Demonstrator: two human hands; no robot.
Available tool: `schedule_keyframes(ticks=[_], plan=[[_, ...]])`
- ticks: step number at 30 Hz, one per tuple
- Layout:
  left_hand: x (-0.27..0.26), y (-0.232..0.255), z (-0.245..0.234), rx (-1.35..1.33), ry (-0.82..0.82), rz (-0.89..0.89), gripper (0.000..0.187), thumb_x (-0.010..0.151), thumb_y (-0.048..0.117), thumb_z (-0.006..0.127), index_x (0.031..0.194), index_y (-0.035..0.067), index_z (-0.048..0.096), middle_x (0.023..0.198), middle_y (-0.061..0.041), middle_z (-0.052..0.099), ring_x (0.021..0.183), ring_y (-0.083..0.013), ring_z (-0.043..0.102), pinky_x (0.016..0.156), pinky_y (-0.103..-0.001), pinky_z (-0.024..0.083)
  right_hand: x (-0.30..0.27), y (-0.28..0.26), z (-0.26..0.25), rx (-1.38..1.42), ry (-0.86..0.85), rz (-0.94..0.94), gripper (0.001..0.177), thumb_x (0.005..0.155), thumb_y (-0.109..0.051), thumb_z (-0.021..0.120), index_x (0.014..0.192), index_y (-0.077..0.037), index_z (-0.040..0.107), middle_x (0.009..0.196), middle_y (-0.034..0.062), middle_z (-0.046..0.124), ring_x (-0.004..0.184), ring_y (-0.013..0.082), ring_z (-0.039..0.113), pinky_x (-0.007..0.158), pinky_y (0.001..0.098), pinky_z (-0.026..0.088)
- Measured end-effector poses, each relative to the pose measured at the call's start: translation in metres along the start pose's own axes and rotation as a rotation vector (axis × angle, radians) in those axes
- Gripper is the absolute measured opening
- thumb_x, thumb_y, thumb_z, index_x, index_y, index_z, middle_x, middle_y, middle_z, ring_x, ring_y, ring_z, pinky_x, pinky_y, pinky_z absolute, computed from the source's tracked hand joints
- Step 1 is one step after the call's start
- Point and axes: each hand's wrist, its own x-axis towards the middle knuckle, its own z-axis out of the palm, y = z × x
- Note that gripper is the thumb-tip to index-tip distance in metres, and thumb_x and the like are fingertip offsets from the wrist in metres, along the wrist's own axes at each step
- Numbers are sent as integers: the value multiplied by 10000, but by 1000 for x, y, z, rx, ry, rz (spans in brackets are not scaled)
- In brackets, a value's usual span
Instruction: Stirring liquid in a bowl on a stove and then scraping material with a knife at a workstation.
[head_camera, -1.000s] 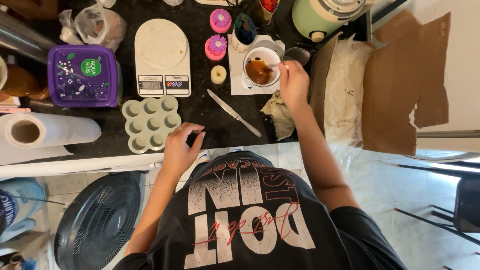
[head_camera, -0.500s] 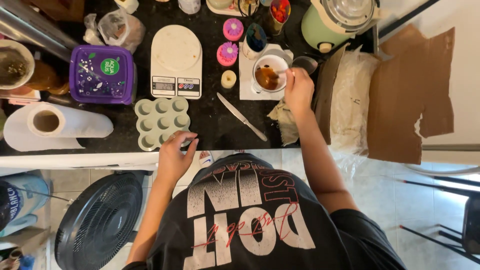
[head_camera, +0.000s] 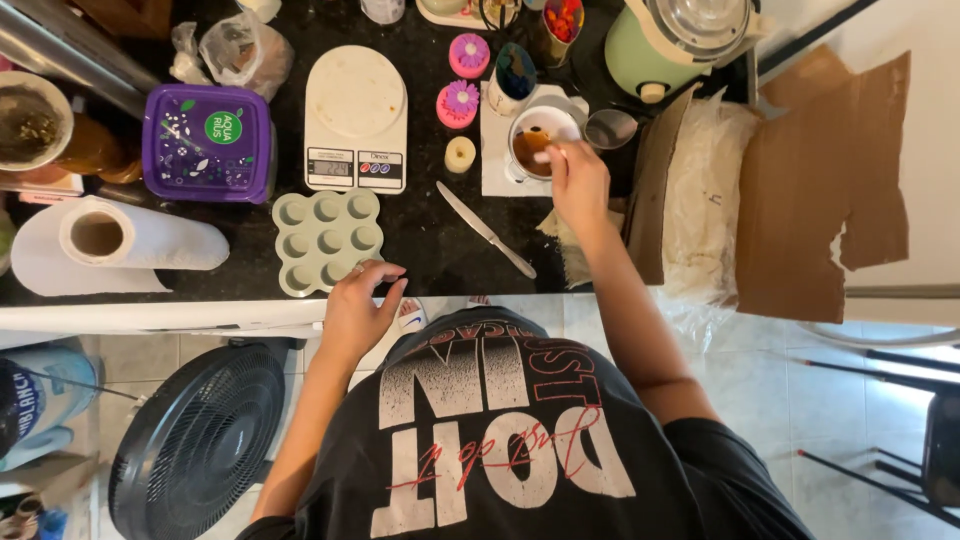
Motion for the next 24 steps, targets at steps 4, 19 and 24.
schedule_keyframes(ticks=[4, 19, 24], plan=[[0, 5, -2, -25, -23, -20, 135, 859, 165, 791, 990, 186, 763, 833, -14, 746, 846, -266, 738, 791, -388, 579, -4, 30, 9, -238, 53, 14, 287, 1098, -321, 544, 940, -133, 693, 798, 77, 605, 753, 359, 694, 673, 439, 568], [-9, -8, 3, 23, -67, -45, 159, 851, 191, 794, 1004, 207, 758, 830, -9, 758, 852, -272, 735, 787, -411, 579, 1, 14, -2, -123, -1, -21, 259, 1088, -286, 558, 949, -115, 695, 824, 132, 628, 782, 420, 682, 671, 503, 560], [-11, -14, 6, 11, -58, -50, 160, 848, 192, 789, 1004, 204, 754, 832, -7, 763, 856, -267, 739, 791, -411, 578, -6, 21, 7, -94, -78, -79, 274, 1092, -331, 595, 927, -148, 715, 783, 52, 641, 773, 344, 713, 675, 422, 580]])
